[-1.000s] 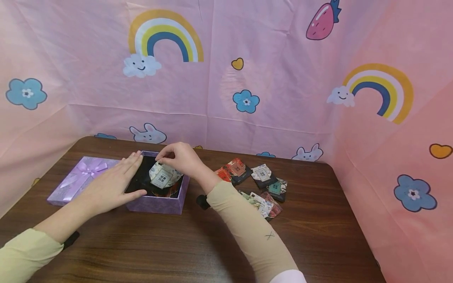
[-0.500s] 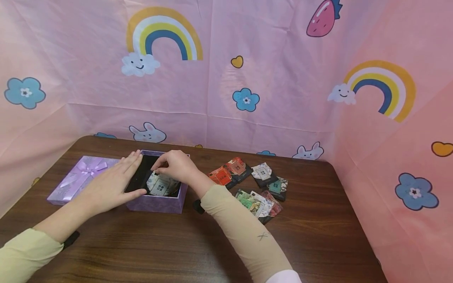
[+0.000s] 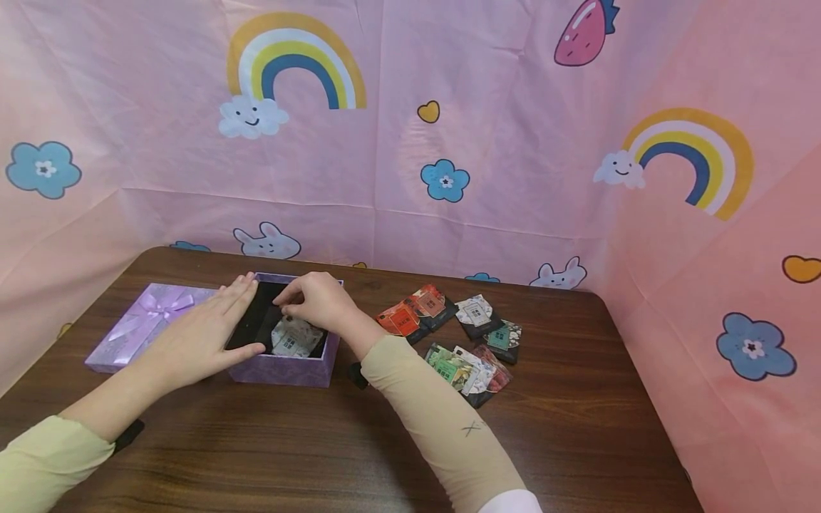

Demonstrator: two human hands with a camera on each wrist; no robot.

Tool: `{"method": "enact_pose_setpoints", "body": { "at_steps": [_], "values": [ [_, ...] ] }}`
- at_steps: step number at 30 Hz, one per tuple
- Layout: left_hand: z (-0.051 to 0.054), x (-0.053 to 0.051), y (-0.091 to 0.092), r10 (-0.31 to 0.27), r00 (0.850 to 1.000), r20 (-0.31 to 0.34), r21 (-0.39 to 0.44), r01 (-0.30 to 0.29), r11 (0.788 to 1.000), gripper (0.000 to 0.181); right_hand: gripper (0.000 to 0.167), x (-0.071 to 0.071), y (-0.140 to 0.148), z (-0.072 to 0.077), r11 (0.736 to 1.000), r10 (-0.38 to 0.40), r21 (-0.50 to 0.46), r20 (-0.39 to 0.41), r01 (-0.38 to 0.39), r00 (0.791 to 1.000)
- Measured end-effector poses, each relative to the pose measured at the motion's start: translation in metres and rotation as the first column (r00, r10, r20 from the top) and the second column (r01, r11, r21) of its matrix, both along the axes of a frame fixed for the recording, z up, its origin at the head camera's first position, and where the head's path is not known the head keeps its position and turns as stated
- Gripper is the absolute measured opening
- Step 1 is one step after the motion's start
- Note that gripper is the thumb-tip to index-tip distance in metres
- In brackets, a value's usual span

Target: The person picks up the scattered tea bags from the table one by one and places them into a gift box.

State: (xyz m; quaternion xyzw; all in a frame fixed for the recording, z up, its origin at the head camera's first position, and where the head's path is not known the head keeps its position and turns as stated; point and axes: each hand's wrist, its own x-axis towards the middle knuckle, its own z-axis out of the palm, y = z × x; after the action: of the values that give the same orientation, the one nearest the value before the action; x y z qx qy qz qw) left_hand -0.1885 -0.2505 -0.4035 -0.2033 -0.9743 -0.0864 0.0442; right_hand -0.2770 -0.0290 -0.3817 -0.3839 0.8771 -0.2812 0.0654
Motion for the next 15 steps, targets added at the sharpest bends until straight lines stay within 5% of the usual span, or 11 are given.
{"method": "enact_pose_setpoints", "body": {
  "at_steps": [15],
  "values": [
    [0.000, 0.000, 0.001, 0.007, 1.000, 0.018, 0.006, -0.007, 1.000, 0.108, 0.019, -0.009, 0.021, 0.011, 0.987, -0.046, -0.153, 0.062, 0.055, 0.997]
  ]
}}
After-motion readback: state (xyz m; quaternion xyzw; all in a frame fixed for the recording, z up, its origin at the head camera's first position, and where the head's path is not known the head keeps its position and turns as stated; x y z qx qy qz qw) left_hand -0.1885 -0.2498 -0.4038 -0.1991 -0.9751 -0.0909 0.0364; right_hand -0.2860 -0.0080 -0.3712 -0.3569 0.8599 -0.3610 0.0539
